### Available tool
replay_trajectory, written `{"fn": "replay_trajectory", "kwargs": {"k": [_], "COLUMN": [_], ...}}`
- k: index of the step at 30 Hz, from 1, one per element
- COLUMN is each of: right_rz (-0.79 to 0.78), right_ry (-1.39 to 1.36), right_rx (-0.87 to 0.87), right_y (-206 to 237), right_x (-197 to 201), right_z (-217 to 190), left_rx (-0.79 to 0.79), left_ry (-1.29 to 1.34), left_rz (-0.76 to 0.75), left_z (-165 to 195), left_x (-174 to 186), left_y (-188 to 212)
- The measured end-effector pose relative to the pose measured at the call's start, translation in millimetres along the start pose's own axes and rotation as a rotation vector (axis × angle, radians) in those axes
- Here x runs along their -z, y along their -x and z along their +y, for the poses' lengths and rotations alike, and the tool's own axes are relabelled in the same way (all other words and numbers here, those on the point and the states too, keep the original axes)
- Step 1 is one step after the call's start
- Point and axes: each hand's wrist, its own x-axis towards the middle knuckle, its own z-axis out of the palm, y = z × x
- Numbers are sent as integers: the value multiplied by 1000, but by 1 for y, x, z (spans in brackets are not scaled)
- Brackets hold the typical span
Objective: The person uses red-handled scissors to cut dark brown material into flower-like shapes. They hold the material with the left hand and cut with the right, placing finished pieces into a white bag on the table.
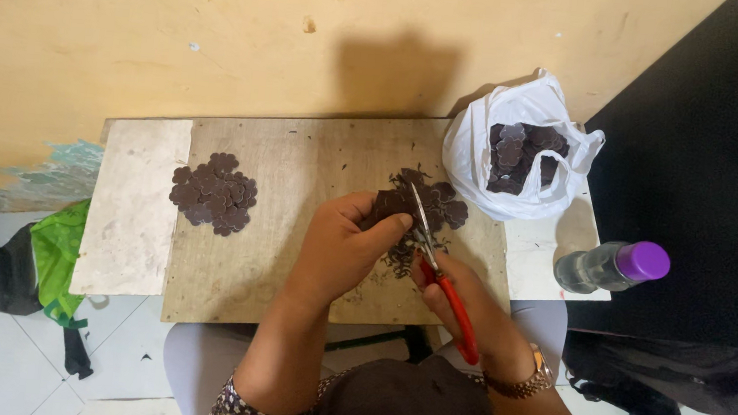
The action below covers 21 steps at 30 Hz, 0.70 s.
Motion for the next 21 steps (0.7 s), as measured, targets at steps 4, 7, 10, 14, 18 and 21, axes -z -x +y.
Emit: {"fn": "replay_trajectory", "kwargs": {"k": [4,7,10,14,18,21], "right_rz": [20,6,3,-13,-52,-78], "right_ry": [13,-39,-34,-49,-87,-63], "right_rx": [-44,-42,-78,-41,-75,-48], "right_y": [1,1,3,5,4,3], "right_x": [0,0,1,2,4,5], "right_z": [5,9,9,4,-2,-4], "left_rx": [32,36,35,85,67,67], "left_ry": [4,25,98,173,171,111], "left_rz": [-1,-10,-33,-11,-14,-24], "left_z": [0,-4,-9,-13,-14,-13], "left_x": [1,0,2,3,5,5], "left_y": [1,1,0,-1,-1,1]}}
